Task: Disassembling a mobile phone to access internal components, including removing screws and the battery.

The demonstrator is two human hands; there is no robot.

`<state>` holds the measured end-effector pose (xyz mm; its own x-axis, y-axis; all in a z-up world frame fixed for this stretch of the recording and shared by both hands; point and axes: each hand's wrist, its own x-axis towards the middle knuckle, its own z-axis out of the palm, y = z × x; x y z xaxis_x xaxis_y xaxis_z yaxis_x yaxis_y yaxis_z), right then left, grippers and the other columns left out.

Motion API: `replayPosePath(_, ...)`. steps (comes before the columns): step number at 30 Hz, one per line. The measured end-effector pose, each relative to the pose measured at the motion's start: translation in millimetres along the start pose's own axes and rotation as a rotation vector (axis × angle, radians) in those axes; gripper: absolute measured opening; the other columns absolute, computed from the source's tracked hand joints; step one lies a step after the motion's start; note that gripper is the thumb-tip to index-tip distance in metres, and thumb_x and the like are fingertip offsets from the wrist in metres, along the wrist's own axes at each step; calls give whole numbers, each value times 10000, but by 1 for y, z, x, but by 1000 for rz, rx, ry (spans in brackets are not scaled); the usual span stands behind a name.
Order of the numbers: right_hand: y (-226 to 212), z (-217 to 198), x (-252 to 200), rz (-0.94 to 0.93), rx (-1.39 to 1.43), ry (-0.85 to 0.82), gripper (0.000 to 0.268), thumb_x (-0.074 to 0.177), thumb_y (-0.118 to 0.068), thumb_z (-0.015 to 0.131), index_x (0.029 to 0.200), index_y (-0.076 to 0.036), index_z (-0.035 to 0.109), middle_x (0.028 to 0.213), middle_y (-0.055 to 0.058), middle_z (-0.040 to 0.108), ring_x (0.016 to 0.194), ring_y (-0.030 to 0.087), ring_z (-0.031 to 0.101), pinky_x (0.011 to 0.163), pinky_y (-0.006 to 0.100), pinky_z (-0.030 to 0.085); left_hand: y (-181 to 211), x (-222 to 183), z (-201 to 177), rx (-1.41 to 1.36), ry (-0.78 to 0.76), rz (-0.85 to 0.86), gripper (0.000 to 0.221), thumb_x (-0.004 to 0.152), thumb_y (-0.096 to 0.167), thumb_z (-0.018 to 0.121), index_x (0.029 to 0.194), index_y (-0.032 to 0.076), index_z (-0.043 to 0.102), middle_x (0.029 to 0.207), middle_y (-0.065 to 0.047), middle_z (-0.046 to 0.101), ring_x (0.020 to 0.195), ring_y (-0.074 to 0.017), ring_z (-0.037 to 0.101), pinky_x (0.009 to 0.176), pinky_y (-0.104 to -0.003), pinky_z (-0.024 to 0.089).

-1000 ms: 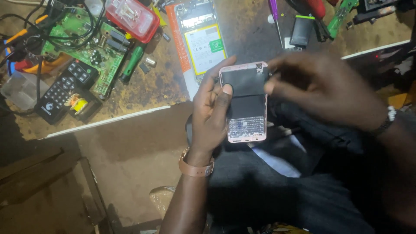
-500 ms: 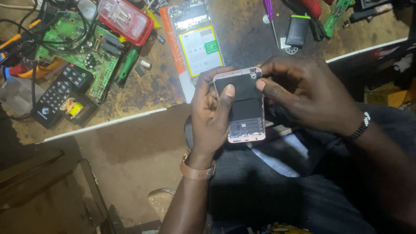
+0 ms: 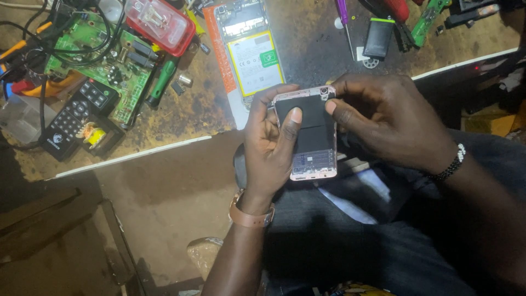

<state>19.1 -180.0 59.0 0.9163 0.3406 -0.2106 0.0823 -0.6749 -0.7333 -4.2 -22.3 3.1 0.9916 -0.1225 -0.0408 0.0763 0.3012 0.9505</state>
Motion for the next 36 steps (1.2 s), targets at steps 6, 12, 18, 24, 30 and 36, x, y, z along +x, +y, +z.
replayPosePath(6,-2,3,-2,39,32,30,214,871,-180,445,938,-52,602,805,54,655,506,103,589,323,174,393,0,-1,0,40,-7,11,303,885,299,496,1102,91,466,959,-79,594,735,-85,560,641,-193,490)
replayPosePath(12,2,2,0,69,83,15,204,869,-210,469,830,-82,624,618,14,636,517,89,615,418,182,460,0,0,0,140,18,64,272,896,264,481,1094,77,479,1056,-60,543,882,-112,560,803,-211,462)
replayPosePath(18,-4,-5,2,156,216,10,239,903,-94,375,1026,0,558,785,116,648,624,164,644,510,214,526,1,-2,-2,143,53,47,245,901,270,473,1086,110,473,800,7,559,579,-24,425,525,-157,344)
replayPosePath(24,-9,0,2,106,117,21,165,840,-182,519,933,-63,586,754,47,647,595,119,647,490,201,529,1,-2,-2,124,67,67,278,901,235,473,1126,74,452,1059,-29,514,729,-39,444,669,-167,393)
replayPosePath(30,-4,6,2,-18,-47,111,109,861,-95,538,928,-22,585,752,81,640,556,121,625,435,203,501,2,-4,0,-145,-23,-12,383,905,266,475,1222,72,384,933,-120,594,767,-154,604,655,-224,529)
replayPosePath(36,-4,5,2,-60,-34,149,98,865,-66,545,937,-5,572,785,83,626,533,112,611,403,186,455,-1,3,-3,-17,-38,-64,505,838,354,489,1240,70,372,1208,-107,456,1088,-194,489,956,-297,404)
